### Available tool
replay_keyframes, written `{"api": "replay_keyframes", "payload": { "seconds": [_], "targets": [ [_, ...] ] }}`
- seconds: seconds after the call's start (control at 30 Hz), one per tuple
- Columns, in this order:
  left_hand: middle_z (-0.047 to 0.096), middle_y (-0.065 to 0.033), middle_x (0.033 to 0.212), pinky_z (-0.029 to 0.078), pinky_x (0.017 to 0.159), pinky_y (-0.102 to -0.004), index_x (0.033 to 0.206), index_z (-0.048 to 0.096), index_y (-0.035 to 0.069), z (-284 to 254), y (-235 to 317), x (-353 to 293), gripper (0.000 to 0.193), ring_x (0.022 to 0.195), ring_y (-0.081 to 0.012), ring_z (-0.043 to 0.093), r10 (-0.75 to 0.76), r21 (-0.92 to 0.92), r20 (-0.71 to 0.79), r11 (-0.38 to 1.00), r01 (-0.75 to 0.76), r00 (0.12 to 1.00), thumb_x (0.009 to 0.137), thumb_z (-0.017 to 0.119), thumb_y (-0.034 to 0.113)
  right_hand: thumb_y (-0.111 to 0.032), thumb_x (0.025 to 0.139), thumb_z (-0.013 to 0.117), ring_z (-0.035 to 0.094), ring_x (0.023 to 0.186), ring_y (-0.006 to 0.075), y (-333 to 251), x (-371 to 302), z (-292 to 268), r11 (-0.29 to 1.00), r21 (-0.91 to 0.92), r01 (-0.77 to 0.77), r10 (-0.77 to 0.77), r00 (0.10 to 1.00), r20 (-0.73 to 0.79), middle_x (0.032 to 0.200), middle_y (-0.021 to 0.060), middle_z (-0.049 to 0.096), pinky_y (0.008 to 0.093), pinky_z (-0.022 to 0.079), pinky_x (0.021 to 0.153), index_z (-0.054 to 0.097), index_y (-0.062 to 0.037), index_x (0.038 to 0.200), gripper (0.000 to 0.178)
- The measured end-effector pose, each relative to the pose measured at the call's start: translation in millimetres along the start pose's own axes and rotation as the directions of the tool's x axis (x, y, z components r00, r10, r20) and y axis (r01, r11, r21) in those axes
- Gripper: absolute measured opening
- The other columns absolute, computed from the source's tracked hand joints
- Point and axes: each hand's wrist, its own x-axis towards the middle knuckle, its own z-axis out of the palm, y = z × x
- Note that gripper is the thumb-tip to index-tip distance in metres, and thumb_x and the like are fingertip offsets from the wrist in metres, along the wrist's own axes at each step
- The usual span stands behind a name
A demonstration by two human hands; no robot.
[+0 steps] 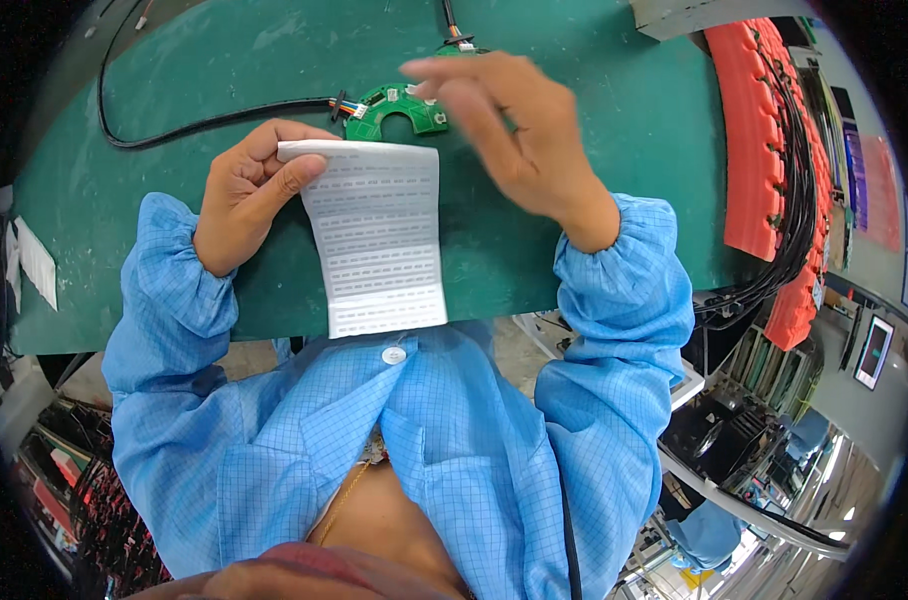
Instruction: Applying identification labels to PCB components and using a dispenser machine on an assembly line.
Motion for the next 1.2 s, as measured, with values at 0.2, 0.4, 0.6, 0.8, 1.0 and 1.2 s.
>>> {"api": "replay_keyframes", "payload": {
  "seconds": [0.2,0.4,0.6,0.8,1.0,1.2],
  "targets": [
    [0.066,-0.0072,0.093,0.049,0.076,-0.0226,0.105,0.06,0.0,-7.3,1.9,-2.4,0.019,0.087,-0.01,0.062,-0.029,0.186,-0.015,0.982,0.031,0.999,0.092,0.059,0.014,-0.022,0.083,0.071,0.049,0.058,0.0169,-7.7,-7.1,15.9,0.974,-0.206,0.098,-0.028,0.946,0.322,0.068,0.0049,0.059,0.0306,0.037,0.057,0.067,-0.0034,0.076,0.021],
    [0.068,-0.008,0.091,0.052,0.072,-0.0235,0.105,0.062,0.001,7.8,8.4,-1.1,0.02,0.083,-0.0113,0.063,0.052,-0.073,-0.103,0.996,-0.06,0.993,0.09,0.062,0.015,-0.023,0.079,0.075,0.043,0.05,0.0135,-8.0,-8.9,21.0,0.958,0.102,-0.267,0.189,0.859,0.475,0.063,0.0046,0.055,0.0289,0.034,0.053,0.064,-0.0005,0.073,0.025],
    [0.067,-0.0067,0.088,0.051,0.065,-0.0212,0.104,0.063,0.0,6.8,9.1,-3.3,0.019,0.076,-0.0093,0.063,-0.001,0.035,-0.145,0.999,0.007,0.989,0.091,0.062,0.014,-0.015,0.079,0.075,0.061,0.068,0.0122,-17.5,-3.1,35.2,0.99,0.128,-0.065,0.054,0.995,0.084,0.077,0.0056,0.065,0.023,0.048,0.064,0.068,-0.0015,0.09,0.019],
    [0.067,-0.006,0.085,0.05,0.061,-0.0204,0.101,0.064,-0.001,13.0,9.1,-2.2,0.019,0.074,-0.0081,0.062,0.027,0.084,-0.179,0.996,-0.012,0.983,0.09,0.063,0.015,-0.013,0.077,0.076,0.063,0.075,0.0127,-17.6,-3.0,35.3,0.992,0.097,-0.075,0.066,0.994,0.091,0.084,0.0058,0.067,0.0235,0.051,0.067,0.069,-0.0032,0.095,0.021],
    [0.066,-0.0047,0.08,0.048,0.057,-0.02,0.098,0.065,0.0,14.9,10.9,-2.3,0.02,0.069,-0.0064,0.06,0.0,0.09,-0.19,0.996,0.017,0.982,0.091,0.063,0.019,-0.012,0.076,0.076,0.064,0.074,0.0132,-16.7,-2.1,37.3,0.994,0.103,-0.045,0.039,0.997,0.06,0.084,0.0065,0.067,0.0234,0.051,0.066,0.07,-0.0032,0.09,0.018],
    [0.064,-0.0034,0.076,0.045,0.054,-0.0204,0.094,0.064,0.0,15.5,8.3,-1.4,0.023,0.065,-0.0051,0.057,0.035,0.128,-0.217,0.992,-0.007,0.976,0.091,0.062,0.023,-0.008,0.076,0.076,0.064,0.075,0.0139,-12.8,-4.0,40.2,0.993,0.116,0.038,-0.039,0.999,0.003,0.084,0.0077,0.067,0.0235,0.051,0.066,0.069,-0.0023,0.088,0.015]
  ]
}}
